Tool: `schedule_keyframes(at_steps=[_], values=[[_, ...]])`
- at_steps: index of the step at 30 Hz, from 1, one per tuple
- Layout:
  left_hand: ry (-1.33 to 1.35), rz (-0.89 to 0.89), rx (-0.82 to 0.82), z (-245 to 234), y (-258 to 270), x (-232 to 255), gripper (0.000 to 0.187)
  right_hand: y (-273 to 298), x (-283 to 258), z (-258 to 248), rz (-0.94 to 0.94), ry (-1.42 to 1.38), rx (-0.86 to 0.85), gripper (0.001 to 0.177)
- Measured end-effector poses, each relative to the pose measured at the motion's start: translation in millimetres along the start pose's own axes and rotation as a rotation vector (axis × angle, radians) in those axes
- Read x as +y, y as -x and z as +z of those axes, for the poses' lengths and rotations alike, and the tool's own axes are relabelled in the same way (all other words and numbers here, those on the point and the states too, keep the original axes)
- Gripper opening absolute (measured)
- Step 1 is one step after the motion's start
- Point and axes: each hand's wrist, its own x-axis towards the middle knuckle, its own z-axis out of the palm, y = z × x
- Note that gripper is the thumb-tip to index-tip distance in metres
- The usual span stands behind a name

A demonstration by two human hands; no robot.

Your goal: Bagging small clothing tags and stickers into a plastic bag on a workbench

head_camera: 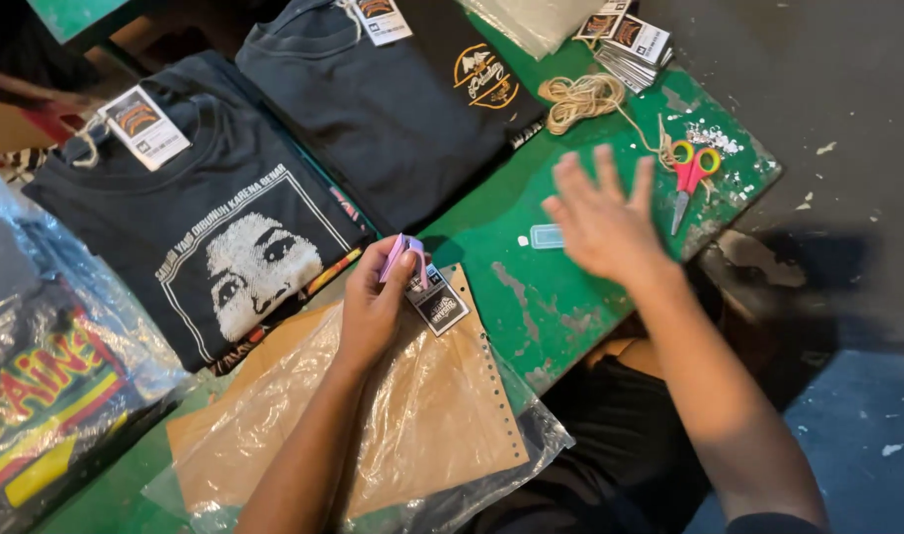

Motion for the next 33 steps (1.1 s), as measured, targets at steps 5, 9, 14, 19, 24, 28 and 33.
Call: schedule_keyframes(at_steps=[5, 9, 14, 19, 24, 28, 33], values=[[-0.039, 0.033, -0.003, -1, 0, 0, 0.026, 11, 43, 17, 0.125, 0.141, 0.138, 0.062], [-0.117, 0.058, -0.018, 1, -3, -3, 0.025, 15, 43, 25, 0.063, 0.078, 0.18, 0.061], [-0.227, 0.122, -0.024, 10, -4, -1, 0.029, 16, 34, 13, 0.033, -0.064, 0.352, 0.044], [-0.402, 0.375, -0.207, 38, -6, 19, 0.036, 35, -51, -5, -0.093, -0.82, 0.212, 0.038], [-0.406, 0.514, -0.329, 57, -2, 30, 0.036, 44, -79, 47, -0.059, -1.523, 0.267, 0.067], [-0.462, 0.517, -0.302, 58, 1, 30, 0.037, 48, -71, 74, -0.03, -1.603, 0.296, 0.051], [-0.439, 0.546, -0.341, 59, -2, 32, 0.046, 52, -64, 42, -0.003, -1.484, 0.402, 0.034]])
